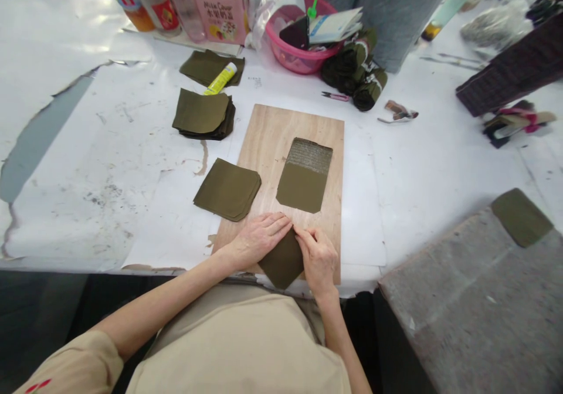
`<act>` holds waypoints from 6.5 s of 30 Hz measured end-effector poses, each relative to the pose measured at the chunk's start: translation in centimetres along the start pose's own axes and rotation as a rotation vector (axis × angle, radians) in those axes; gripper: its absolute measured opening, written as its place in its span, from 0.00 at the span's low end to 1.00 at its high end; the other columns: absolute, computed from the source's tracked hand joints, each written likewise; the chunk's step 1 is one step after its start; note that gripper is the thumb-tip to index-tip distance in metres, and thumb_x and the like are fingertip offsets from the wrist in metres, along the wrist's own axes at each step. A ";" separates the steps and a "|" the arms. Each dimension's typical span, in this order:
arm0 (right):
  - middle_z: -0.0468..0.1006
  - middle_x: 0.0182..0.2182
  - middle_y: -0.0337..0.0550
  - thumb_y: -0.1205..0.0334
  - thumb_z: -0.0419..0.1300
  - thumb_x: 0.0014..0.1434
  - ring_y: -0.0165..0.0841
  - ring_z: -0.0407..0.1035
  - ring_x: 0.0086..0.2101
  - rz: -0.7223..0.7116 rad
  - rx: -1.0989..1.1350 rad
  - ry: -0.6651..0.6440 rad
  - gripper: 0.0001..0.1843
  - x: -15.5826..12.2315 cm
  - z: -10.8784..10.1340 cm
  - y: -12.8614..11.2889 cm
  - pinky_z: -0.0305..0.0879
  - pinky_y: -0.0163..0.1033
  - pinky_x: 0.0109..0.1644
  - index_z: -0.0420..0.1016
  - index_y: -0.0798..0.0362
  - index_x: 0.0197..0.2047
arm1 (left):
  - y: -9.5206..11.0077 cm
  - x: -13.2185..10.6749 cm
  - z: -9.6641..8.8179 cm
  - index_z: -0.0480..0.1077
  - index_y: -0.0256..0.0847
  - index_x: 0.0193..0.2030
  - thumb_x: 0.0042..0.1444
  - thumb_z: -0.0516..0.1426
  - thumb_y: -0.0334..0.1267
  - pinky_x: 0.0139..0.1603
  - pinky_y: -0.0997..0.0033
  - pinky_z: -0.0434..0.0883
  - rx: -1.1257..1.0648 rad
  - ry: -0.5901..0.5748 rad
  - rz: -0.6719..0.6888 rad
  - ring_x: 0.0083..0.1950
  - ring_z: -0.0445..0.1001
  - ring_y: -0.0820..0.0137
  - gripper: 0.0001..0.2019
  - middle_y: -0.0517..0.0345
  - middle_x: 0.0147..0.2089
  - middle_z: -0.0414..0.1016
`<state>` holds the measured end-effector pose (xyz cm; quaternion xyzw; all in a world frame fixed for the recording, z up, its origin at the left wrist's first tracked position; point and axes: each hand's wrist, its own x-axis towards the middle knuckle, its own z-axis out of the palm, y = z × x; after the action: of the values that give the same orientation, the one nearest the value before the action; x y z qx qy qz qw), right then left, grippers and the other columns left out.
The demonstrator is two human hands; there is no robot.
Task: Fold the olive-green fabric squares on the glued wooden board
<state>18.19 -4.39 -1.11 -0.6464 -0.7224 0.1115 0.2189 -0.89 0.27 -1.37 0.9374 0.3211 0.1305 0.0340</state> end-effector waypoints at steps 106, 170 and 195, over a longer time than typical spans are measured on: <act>0.73 0.38 0.44 0.69 0.55 0.65 0.32 0.63 0.37 -0.110 -0.226 -0.011 0.19 -6.2 -3.1 3.9 0.60 0.37 0.42 0.73 0.44 0.56 | 2.5 2.5 -1.5 0.60 0.50 0.62 0.64 0.52 0.31 0.55 0.51 0.65 0.064 -0.174 0.200 0.55 0.67 0.57 0.21 0.51 0.47 0.69; 0.80 0.36 0.39 0.45 0.49 0.65 0.33 0.76 0.33 -0.029 0.140 0.003 0.19 3.2 -1.8 2.1 0.70 0.35 0.34 0.76 0.45 0.37 | -8.8 -4.7 -5.6 0.71 0.41 0.48 0.66 0.49 0.36 0.41 0.72 0.72 -0.253 0.471 -0.884 0.39 0.77 0.70 0.11 0.58 0.41 0.79; 0.77 0.42 0.45 0.65 0.53 0.65 0.36 0.68 0.45 -0.140 -0.056 0.074 0.10 7.6 2.2 -0.8 0.67 0.41 0.46 0.76 0.50 0.42 | -9.7 -5.7 -3.6 0.73 0.39 0.46 0.63 0.52 0.36 0.37 0.66 0.66 0.339 0.321 -0.830 0.41 0.70 0.62 0.11 0.49 0.41 0.71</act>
<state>15.93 3.20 -1.34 -0.6040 -0.7599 0.0517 0.2347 -11.98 4.36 -0.60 0.6904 0.6862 0.1951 -0.1203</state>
